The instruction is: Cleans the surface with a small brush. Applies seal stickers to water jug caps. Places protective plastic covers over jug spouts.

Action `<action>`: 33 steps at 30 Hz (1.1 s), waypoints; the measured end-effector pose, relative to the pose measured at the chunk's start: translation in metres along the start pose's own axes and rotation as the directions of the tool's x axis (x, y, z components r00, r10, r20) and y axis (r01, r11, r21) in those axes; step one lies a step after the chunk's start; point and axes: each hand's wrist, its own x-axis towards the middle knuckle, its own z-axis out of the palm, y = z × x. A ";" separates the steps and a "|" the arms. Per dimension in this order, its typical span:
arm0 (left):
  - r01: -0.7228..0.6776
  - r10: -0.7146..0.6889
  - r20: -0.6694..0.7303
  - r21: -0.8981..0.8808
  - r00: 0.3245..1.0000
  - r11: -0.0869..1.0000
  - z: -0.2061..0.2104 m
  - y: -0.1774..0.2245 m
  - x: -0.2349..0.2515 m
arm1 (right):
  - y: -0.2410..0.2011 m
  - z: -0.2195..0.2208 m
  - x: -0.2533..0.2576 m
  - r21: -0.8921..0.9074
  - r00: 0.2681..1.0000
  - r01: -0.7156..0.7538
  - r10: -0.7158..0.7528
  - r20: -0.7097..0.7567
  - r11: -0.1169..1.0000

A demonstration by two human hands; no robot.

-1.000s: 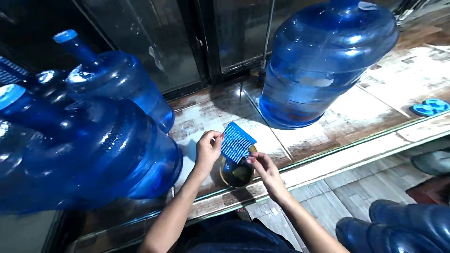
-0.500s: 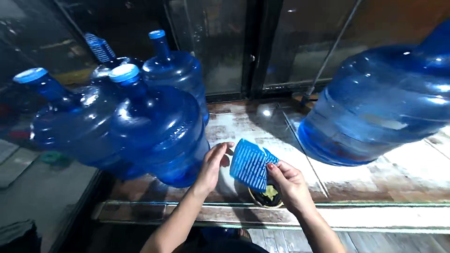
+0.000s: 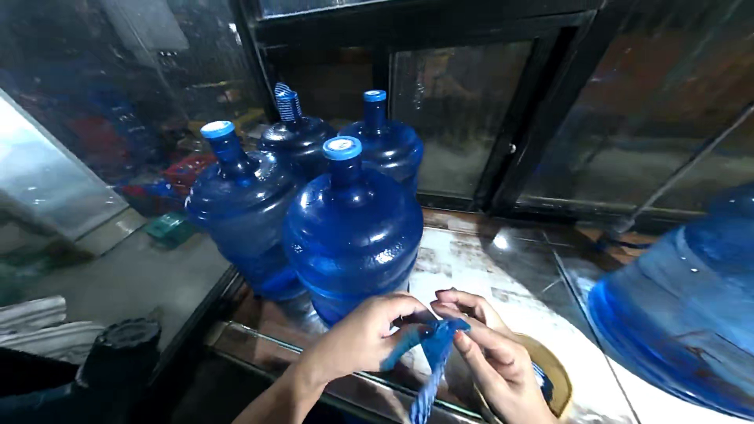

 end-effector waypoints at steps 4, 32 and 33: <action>-0.065 0.080 -0.167 0.095 0.983 0.993 -0.016 0.011 -0.007 | -0.005 0.011 0.016 0.137 1.000 0.000 -0.001 0.006 0.991; 0.042 -0.222 -0.387 -0.422 0.895 0.906 -0.211 0.045 0.162 | -0.001 0.012 0.324 0.484 0.873 -0.452 0.260 0.412 0.750; 0.099 -0.261 -0.390 -0.389 0.883 0.916 -0.216 0.030 0.173 | 0.019 0.013 0.331 0.477 0.859 -0.488 0.305 0.411 0.731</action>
